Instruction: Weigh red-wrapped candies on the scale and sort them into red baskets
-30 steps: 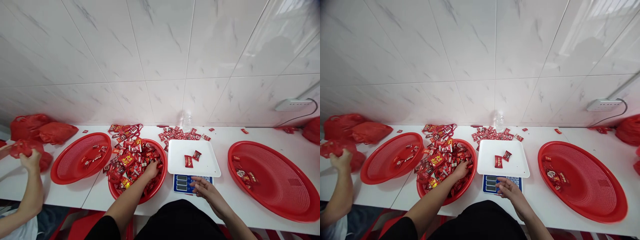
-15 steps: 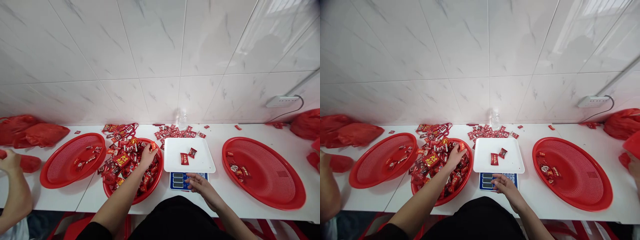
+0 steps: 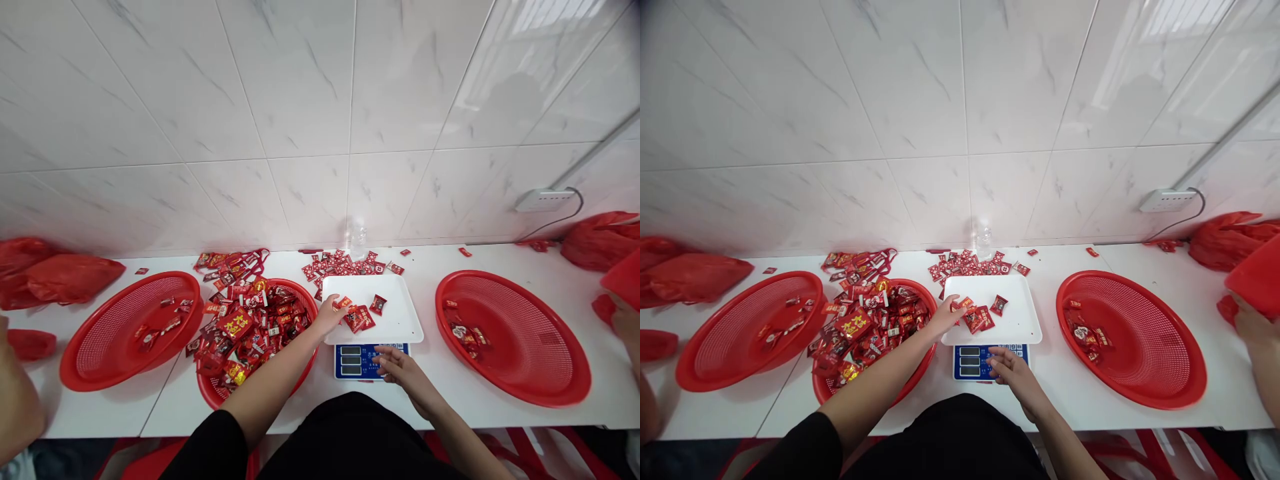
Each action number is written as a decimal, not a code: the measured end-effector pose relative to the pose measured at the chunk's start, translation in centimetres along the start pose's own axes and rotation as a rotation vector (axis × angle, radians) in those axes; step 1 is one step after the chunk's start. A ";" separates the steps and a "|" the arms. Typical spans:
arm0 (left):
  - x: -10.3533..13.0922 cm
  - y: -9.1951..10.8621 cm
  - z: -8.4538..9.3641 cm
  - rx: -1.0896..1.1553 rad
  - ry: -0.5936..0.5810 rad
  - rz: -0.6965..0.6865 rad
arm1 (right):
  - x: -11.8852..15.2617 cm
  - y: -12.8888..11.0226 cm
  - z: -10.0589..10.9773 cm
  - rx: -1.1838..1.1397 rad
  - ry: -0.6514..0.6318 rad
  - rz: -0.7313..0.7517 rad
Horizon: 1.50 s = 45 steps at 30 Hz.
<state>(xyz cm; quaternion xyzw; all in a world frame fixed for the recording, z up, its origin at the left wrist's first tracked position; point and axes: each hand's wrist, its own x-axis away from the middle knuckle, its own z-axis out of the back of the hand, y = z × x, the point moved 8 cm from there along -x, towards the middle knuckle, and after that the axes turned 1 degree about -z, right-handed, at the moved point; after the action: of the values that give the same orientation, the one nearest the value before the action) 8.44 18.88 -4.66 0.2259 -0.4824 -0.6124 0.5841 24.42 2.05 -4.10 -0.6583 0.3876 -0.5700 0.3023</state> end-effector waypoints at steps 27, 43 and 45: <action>1.1 -0.8 -0.9 -0.267 0.002 -0.197 | -12.1 -4.7 4.1 0.873 0.355 0.286; 1.9 -1.3 -2.6 -0.364 -0.169 -0.189 | -14.8 -6.1 1.3 0.921 0.204 0.385; 1.9 -1.2 -2.9 -0.401 -0.166 -0.198 | -15.2 -6.5 0.4 0.931 0.163 0.407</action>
<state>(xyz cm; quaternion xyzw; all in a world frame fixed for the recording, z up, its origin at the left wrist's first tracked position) 9.85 16.02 -6.43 0.1005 -0.3732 -0.7667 0.5127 25.19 18.41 -6.53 -0.3189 0.2354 -0.6613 0.6368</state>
